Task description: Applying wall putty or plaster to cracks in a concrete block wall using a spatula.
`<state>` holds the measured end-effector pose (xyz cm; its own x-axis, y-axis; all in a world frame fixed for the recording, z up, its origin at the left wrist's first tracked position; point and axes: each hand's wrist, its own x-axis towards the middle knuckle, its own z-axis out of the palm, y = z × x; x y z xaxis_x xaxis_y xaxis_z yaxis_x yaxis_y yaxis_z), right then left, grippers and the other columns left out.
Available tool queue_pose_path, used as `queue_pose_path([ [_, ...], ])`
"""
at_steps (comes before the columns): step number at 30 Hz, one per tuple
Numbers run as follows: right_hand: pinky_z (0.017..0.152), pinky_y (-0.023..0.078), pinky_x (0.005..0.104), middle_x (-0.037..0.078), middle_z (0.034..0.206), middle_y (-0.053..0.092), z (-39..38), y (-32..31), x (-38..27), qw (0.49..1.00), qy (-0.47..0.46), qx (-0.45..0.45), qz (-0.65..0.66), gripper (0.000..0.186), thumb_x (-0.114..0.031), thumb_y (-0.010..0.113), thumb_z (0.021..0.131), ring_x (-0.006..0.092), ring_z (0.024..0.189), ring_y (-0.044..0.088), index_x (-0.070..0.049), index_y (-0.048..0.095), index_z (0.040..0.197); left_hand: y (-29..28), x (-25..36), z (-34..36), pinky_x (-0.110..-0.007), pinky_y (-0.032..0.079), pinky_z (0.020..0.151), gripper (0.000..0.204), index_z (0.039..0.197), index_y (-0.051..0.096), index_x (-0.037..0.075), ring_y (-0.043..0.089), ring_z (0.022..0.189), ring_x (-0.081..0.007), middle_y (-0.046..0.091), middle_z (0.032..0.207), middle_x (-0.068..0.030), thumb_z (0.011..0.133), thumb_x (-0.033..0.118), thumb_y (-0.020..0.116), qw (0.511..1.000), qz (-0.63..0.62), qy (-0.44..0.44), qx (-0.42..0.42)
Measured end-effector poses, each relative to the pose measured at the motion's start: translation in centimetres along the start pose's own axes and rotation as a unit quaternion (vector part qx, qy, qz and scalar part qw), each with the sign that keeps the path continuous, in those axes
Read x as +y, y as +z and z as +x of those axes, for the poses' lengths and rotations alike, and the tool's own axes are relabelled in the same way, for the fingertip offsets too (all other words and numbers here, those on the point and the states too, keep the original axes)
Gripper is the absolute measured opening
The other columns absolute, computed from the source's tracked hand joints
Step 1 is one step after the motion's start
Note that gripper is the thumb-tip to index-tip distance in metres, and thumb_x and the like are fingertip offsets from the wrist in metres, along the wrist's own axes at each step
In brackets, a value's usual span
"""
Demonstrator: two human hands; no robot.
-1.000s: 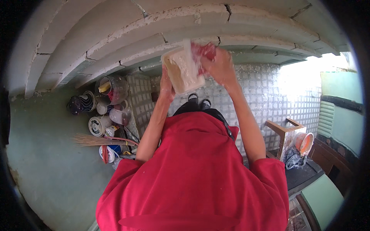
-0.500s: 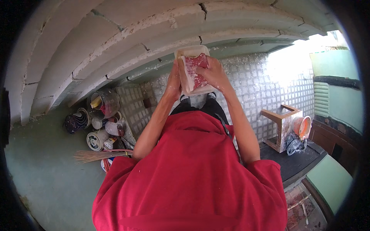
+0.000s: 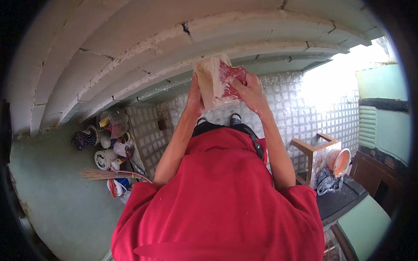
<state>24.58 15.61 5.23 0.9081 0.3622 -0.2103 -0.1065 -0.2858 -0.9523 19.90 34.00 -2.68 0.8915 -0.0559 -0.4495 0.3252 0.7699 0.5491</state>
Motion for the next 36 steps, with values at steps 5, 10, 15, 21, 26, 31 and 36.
queue_pose_path([
  [5,0.079,0.051,0.0276,0.008,0.100,0.071,1.9,-1.9,2.0,0.990,-0.007,0.002,0.144,0.022,-0.010,0.059,0.093,0.0153,0.087,0.067,0.003,0.066,0.110,1.5,-1.4,2.5,-0.042,0.044,0.106,0.075,0.149,0.030,0.012,0.050,0.129,-0.0273,0.046,0.144,-0.0115,0.097,0.066,0.025,0.999,-0.021,0.030,0.017],
  [10,0.085,0.055,0.0335,0.010,0.109,0.068,3.1,-0.8,4.0,0.868,0.074,-0.022,0.491,0.025,-0.003,0.060,0.090,0.0206,0.096,0.067,0.002,0.062,0.115,1.8,-1.7,4.2,-0.044,0.043,0.107,0.076,0.150,0.029,0.014,0.047,0.131,-0.0271,0.044,0.146,-0.0109,0.096,0.067,0.024,0.997,-0.019,0.068,0.014],
  [15,0.087,0.056,0.0363,0.013,0.112,0.067,5.2,1.7,4.3,0.796,0.082,-0.026,0.599,0.029,0.005,0.061,0.087,0.0229,0.101,0.066,0.002,0.060,0.116,0.7,-1.8,4.9,-0.043,0.043,0.108,0.070,0.149,0.029,0.014,0.048,0.131,-0.0261,0.043,0.146,-0.0094,0.099,0.062,0.024,0.991,-0.017,0.123,0.046],
  [21,0.089,0.055,0.0346,0.013,0.112,0.065,8.2,4.8,2.9,0.756,0.082,0.025,0.649,0.033,0.007,0.060,0.086,0.0243,0.100,0.066,0.002,0.058,0.119,0.1,-1.1,4.9,-0.039,0.044,0.105,0.067,0.148,0.032,0.014,0.048,0.131,-0.0227,0.045,0.145,-0.0067,0.100,0.060,0.025,0.987,-0.025,0.147,0.055],
  [26,0.080,0.059,0.0383,0.013,0.111,0.065,10.2,6.1,1.8,0.761,0.036,0.117,0.637,0.032,0.009,0.060,0.085,0.0266,0.095,0.067,0.002,0.058,0.116,0.1,-0.6,4.2,-0.038,0.044,0.106,0.066,0.148,0.032,0.014,0.048,0.131,-0.0227,0.045,0.145,-0.0061,0.101,0.059,0.027,0.988,-0.027,0.138,0.070],
  [31,0.075,0.059,0.0403,0.013,0.108,0.065,11.4,6.6,0.6,0.772,0.029,0.143,0.618,0.031,0.011,0.061,0.083,0.0268,0.094,0.066,0.001,0.059,0.112,-0.4,-0.7,3.8,-0.037,0.047,0.102,0.066,0.148,0.033,0.015,0.051,0.127,-0.0215,0.048,0.141,-0.0053,0.100,0.060,0.029,0.984,0.010,0.137,0.109],
  [36,0.072,0.060,0.0391,0.014,0.103,0.065,12.2,6.6,-2.1,0.795,0.024,0.166,0.583,0.026,0.010,0.061,0.083,0.0271,0.089,0.067,0.003,0.059,0.107,-1.4,-0.5,3.3,-0.038,0.048,0.101,0.066,0.148,0.032,0.016,0.052,0.125,-0.0215,0.048,0.141,-0.0053,0.100,0.061,0.028,0.986,0.007,0.119,0.114],
])
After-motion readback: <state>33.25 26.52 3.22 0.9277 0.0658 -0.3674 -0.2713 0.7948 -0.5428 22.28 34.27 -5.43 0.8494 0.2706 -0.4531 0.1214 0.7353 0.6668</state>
